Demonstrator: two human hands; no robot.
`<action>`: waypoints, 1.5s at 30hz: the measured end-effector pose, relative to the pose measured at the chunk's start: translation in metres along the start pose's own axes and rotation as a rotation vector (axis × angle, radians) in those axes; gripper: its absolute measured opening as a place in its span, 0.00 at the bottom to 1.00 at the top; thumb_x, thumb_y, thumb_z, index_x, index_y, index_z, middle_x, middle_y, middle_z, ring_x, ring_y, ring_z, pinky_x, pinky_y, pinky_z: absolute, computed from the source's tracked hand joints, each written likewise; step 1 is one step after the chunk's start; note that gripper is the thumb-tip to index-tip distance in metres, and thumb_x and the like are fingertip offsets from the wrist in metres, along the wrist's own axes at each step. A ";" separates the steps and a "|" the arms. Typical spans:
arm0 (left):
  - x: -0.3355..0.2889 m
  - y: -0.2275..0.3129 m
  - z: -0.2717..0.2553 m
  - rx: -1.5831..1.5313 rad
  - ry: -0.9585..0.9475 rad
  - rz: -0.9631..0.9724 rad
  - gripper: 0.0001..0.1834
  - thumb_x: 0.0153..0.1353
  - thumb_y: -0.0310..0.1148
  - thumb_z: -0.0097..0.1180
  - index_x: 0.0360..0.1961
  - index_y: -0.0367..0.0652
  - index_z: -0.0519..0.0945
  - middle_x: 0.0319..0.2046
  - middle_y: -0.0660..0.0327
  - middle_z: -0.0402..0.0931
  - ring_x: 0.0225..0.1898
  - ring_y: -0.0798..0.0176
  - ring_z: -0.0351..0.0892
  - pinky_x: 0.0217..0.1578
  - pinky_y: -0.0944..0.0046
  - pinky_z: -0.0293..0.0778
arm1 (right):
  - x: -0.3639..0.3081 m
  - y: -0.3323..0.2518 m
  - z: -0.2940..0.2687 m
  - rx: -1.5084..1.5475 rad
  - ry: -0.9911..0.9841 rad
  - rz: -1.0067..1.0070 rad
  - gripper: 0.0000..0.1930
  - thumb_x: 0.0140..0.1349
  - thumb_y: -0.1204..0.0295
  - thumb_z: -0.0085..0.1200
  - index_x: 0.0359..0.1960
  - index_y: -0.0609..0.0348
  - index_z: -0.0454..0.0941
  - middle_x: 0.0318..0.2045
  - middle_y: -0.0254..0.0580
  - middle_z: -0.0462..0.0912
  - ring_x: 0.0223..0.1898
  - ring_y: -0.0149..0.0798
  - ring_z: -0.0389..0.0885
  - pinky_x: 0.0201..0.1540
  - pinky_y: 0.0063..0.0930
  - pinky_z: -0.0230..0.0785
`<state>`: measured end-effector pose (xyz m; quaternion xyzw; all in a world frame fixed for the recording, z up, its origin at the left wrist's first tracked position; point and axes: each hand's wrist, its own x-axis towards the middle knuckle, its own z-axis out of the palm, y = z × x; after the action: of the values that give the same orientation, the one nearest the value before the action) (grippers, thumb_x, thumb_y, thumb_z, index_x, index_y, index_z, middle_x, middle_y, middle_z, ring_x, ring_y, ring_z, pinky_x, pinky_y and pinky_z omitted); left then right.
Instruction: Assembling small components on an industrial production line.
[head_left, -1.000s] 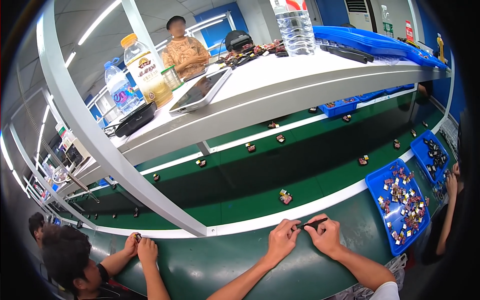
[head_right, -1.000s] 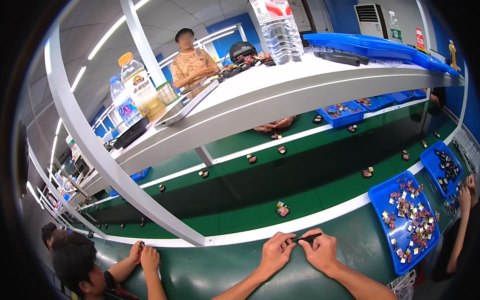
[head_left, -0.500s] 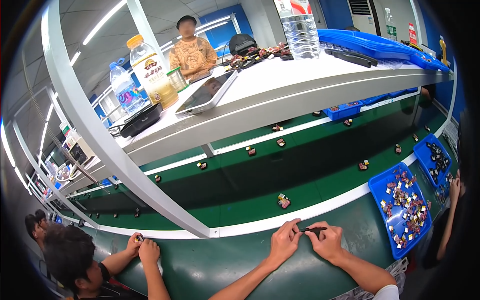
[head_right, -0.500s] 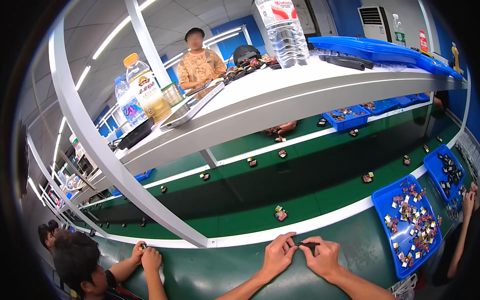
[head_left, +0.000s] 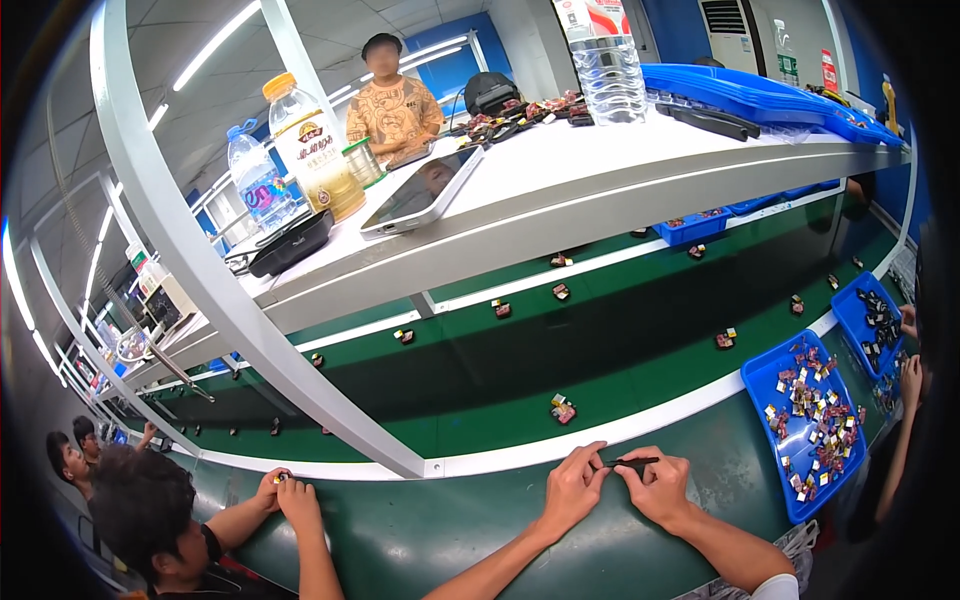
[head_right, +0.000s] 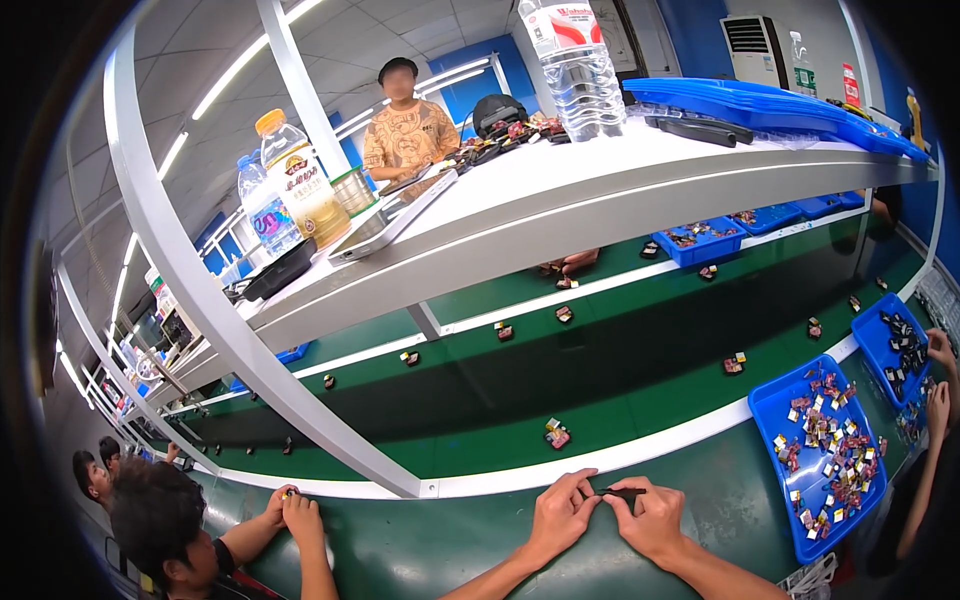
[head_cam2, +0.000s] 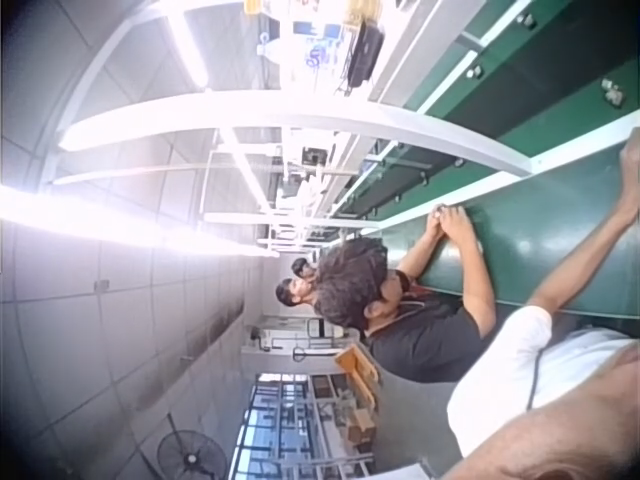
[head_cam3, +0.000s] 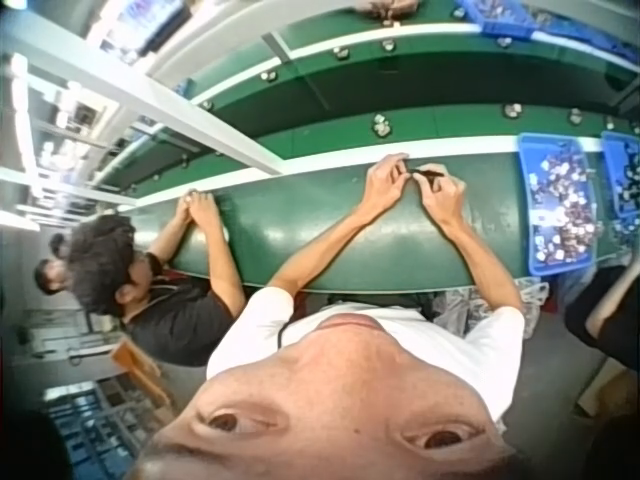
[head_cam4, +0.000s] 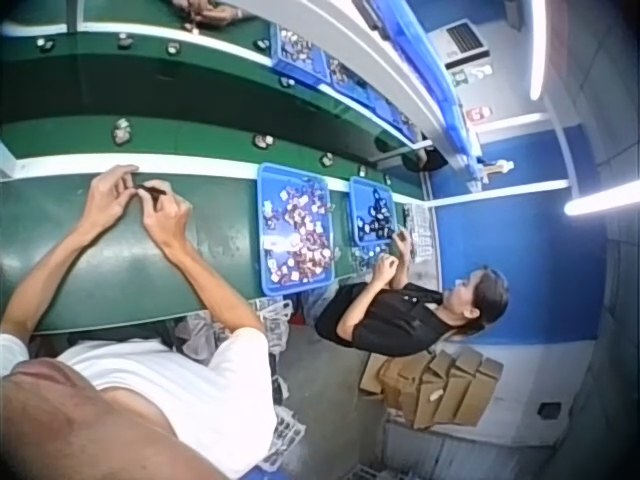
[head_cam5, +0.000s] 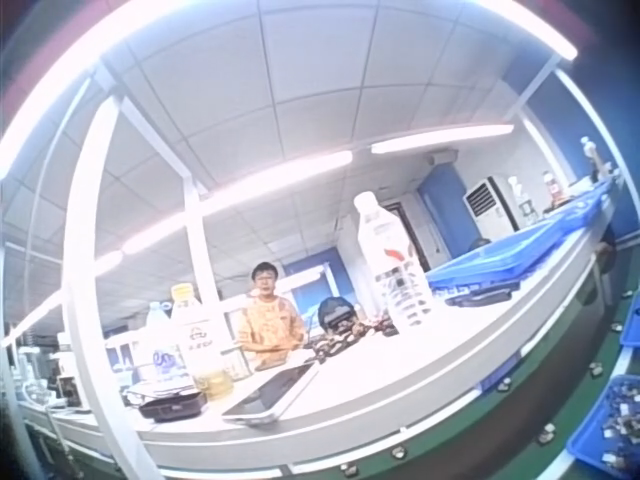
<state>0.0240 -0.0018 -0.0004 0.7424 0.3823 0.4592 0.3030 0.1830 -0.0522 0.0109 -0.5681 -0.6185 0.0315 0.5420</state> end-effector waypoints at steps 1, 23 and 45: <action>0.000 0.000 0.000 0.003 -0.003 -0.004 0.24 0.54 0.17 0.68 0.54 0.39 0.82 0.30 0.62 0.78 0.21 0.71 0.71 0.24 0.69 0.70 | -0.001 0.000 0.000 -0.001 0.000 0.000 0.09 0.50 0.72 0.74 0.31 0.56 0.86 0.08 0.32 0.66 0.09 0.34 0.66 0.16 0.30 0.59; 0.001 -0.002 0.000 0.033 -0.004 0.020 0.24 0.55 0.19 0.67 0.55 0.41 0.81 0.30 0.61 0.77 0.20 0.66 0.71 0.24 0.64 0.71 | 0.000 0.002 0.000 0.012 -0.005 0.009 0.09 0.51 0.71 0.74 0.31 0.55 0.84 0.08 0.32 0.67 0.10 0.33 0.67 0.16 0.29 0.58; -0.001 0.000 0.000 0.003 0.025 0.041 0.22 0.53 0.18 0.68 0.51 0.39 0.83 0.29 0.63 0.76 0.20 0.68 0.70 0.25 0.67 0.70 | -0.004 0.007 0.005 0.017 0.015 0.027 0.09 0.50 0.71 0.75 0.30 0.55 0.85 0.08 0.29 0.68 0.09 0.29 0.65 0.16 0.25 0.58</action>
<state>0.0232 -0.0027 -0.0007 0.7447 0.3715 0.4739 0.2879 0.1831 -0.0495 0.0011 -0.5722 -0.6064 0.0400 0.5507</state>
